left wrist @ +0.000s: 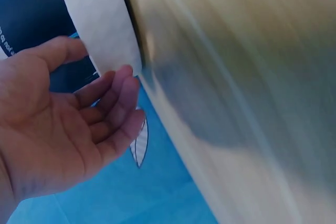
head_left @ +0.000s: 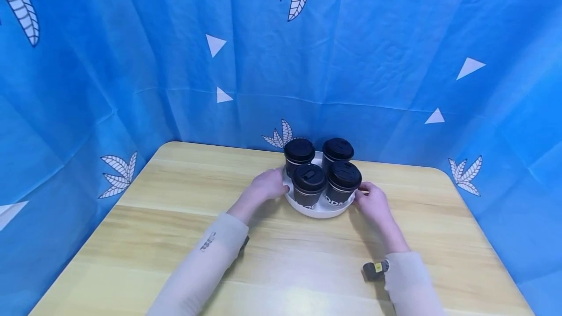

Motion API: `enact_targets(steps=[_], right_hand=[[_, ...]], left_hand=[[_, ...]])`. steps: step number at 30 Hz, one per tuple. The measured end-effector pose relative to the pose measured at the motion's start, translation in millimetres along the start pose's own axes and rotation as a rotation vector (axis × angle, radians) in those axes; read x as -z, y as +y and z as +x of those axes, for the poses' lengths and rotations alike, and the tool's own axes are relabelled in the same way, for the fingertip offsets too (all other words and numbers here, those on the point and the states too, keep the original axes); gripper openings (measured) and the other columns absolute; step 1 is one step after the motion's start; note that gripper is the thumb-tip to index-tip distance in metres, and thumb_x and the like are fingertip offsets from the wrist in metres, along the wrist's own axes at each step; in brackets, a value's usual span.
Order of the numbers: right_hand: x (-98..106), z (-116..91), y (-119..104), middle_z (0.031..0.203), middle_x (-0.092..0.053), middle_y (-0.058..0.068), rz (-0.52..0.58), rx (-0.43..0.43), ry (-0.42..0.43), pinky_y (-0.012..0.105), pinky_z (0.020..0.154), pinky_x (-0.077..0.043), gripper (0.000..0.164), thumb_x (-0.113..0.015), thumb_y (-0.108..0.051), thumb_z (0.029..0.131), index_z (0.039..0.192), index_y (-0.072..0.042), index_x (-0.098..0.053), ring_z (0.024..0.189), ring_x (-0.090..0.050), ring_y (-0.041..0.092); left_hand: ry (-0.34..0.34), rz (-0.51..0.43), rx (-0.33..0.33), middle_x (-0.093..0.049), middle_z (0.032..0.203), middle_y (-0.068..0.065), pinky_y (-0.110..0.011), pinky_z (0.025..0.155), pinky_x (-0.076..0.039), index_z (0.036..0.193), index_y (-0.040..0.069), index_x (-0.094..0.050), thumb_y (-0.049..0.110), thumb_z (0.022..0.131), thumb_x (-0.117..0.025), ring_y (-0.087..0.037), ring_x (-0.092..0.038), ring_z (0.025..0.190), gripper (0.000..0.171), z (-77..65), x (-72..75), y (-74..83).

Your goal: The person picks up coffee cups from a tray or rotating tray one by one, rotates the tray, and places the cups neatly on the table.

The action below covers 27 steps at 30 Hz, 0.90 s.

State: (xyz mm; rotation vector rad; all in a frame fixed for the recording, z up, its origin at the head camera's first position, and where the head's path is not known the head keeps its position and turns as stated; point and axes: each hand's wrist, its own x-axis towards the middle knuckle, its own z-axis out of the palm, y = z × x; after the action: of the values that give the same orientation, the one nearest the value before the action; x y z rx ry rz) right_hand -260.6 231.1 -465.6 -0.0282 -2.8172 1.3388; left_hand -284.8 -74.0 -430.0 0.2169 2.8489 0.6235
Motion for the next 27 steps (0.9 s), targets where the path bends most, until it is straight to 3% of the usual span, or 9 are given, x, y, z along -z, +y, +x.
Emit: enact_targets(steps=[5, 11, 18, 23, 27], right_hand=[[-9, 0, -12, 0.13, -0.064, 0.031, -0.02, 0.032, -0.037, 0.054, 0.107, -0.046, 0.036, -0.053, -0.012, 0.101, 0.128, 0.009, -0.062, 0.122, -0.059, 0.042], [-16, 0, -19, 0.127, -0.067, 0.029, -0.063, 0.078, -0.045, 0.056, 0.109, -0.045, 0.035, -0.056, -0.012, 0.1, 0.127, 0.009, -0.065, 0.123, -0.06, 0.044], [-18, 0, -19, 0.133, -0.066, 0.025, -0.015, 0.071, -0.033, 0.053, 0.103, -0.052, 0.041, -0.055, -0.015, 0.102, 0.138, 0.004, -0.06, 0.121, -0.065, 0.039], [-15, 0, -21, 0.145, -0.056, 0.021, 0.119, 0.061, 0.093, 0.05, 0.106, -0.051, 0.048, -0.048, -0.01, 0.104, 0.15, 0.003, -0.047, 0.128, -0.059, 0.038], [-12, -2, -25, 0.141, -0.059, 0.019, 0.22, 0.121, 0.241, 0.05, 0.11, -0.048, 0.044, -0.047, -0.009, 0.105, 0.148, 0.002, -0.05, 0.128, -0.058, 0.037]], left_hand=[[-0.035, 0.004, 0.007, -0.071, 0.117, -0.012, -0.04, 0.083, -0.056, 0.142, 0.001, -0.056, 0.03, 0.09, -0.076, -0.024, -0.063, 0.09, 0.063, -7.4, 9.6, -16.9], [-0.041, 0.047, -0.026, -0.068, 0.095, -0.008, -0.035, 0.068, -0.052, 0.133, 0.0, -0.06, 0.03, 0.095, -0.069, -0.021, -0.063, 0.074, 0.048, -9.7, 14.4, -35.2], [0.023, 0.119, -0.123, -0.067, 0.099, -0.009, -0.04, 0.081, -0.057, 0.123, 0.0, -0.062, 0.033, 0.096, -0.066, -0.022, -0.063, 0.084, 0.044, -5.3, 13.1, -49.3], [0.108, 0.228, -0.185, -0.065, 0.097, -0.007, -0.041, 0.081, -0.057, 0.111, 0.003, -0.064, 0.037, 0.094, -0.066, -0.023, -0.061, 0.087, 0.038, 2.7, 7.4, -55.8], [0.162, 0.302, -0.218, -0.061, 0.097, -0.006, -0.04, 0.083, -0.054, 0.107, 0.005, -0.062, 0.039, 0.094, -0.064, -0.024, -0.058, 0.088, 0.036, 6.9, 2.5, -59.9]])
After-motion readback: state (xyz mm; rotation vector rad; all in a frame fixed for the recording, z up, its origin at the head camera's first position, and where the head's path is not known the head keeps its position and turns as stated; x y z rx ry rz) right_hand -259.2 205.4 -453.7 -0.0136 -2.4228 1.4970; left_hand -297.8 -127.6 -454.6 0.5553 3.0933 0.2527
